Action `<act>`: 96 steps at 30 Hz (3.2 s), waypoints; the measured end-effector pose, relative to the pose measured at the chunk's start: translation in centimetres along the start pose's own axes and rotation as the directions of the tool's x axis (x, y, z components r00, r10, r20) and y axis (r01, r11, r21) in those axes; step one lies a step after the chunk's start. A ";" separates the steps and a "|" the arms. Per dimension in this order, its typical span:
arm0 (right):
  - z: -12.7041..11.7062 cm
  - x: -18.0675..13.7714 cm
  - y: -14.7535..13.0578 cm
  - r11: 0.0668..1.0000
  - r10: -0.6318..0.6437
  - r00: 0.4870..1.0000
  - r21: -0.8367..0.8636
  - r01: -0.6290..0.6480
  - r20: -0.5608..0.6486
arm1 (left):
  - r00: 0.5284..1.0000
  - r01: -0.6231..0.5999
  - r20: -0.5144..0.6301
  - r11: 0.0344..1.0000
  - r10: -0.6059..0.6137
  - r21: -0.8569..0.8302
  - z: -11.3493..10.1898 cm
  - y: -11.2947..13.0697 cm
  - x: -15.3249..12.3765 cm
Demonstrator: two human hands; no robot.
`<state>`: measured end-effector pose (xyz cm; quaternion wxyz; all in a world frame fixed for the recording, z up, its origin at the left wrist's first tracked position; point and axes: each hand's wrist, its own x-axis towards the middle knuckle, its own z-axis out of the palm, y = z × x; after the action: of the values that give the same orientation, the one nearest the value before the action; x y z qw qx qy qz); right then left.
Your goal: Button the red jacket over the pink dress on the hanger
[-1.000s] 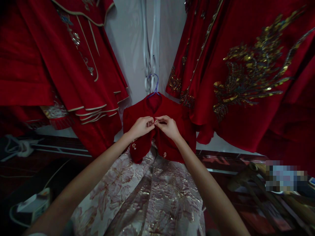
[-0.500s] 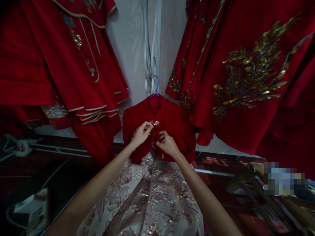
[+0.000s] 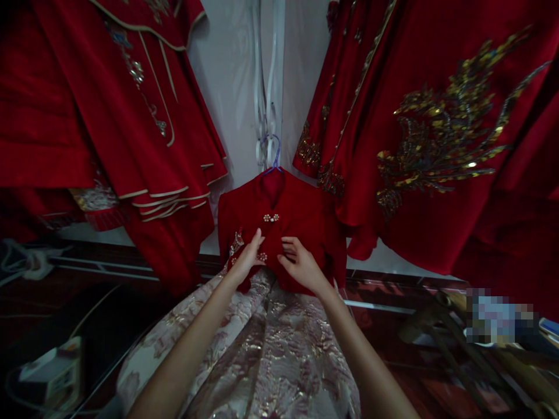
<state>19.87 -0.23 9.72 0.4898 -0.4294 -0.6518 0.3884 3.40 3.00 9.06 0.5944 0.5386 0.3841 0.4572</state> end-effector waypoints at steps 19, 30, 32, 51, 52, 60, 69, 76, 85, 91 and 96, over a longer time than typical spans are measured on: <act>5.8 1.4 0.0 0.979 -0.056 0.988 -0.204 0.026 -0.142 | 0.870 -0.248 -0.308 0.882 0.385 0.401 -5.7 -1.2 0.1; 5.1 6.8 -0.5 0.986 -0.086 0.996 -0.145 0.086 0.008 | 0.769 -0.263 -0.466 0.881 0.437 0.393 -8.1 -2.8 4.3; 5.7 8.0 -0.4 0.979 -0.109 0.994 -0.178 0.103 -0.020 | 0.784 -0.307 -0.438 0.888 0.439 0.341 -7.9 -2.7 4.0; 8.4 8.9 1.3 0.888 -0.230 0.967 -0.429 0.164 -0.108 | 0.852 -0.294 -0.387 0.934 0.352 0.202 -8.5 -2.5 3.6; 8.5 8.8 1.2 0.885 -0.239 0.964 -0.433 0.168 -0.115 | 0.856 -0.299 -0.366 0.927 0.366 0.226 -8.6 -2.3 3.6; 6.1 6.5 2.0 0.990 -0.101 0.993 -0.100 0.096 -0.053 | 0.879 -0.298 -0.245 0.873 0.409 0.386 -9.2 -3.0 0.8; 3.9 0.2 4.8 0.797 -0.155 0.975 -0.604 0.028 -0.160 | 0.849 -0.081 -0.279 0.632 0.449 0.771 -7.6 -7.4 -4.6; 5.0 -0.2 5.4 0.783 -0.138 0.977 -0.622 0.006 -0.164 | 0.882 -0.172 -0.116 0.540 0.457 0.824 -6.1 -6.1 -5.0; 2.6 0.0 6.1 0.992 0.075 0.988 -0.095 -0.088 -0.136 | 0.787 -0.230 -0.127 0.479 0.603 0.847 -5.3 -6.5 -5.1; 2.9 -0.5 1.8 0.990 0.100 0.972 0.081 -0.119 0.211 | 0.790 -0.238 -0.103 0.457 0.604 0.857 -5.1 -6.6 -5.3; 5.9 0.2 2.3 1.000 0.022 0.995 0.001 -0.022 0.101 | 0.751 -0.156 -0.226 0.499 0.621 0.853 -4.9 -6.6 -5.2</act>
<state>14.50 0.17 6.34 0.4525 -0.4160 -0.6704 0.4157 -1.92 -0.56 1.76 0.0437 0.6771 0.5484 0.4888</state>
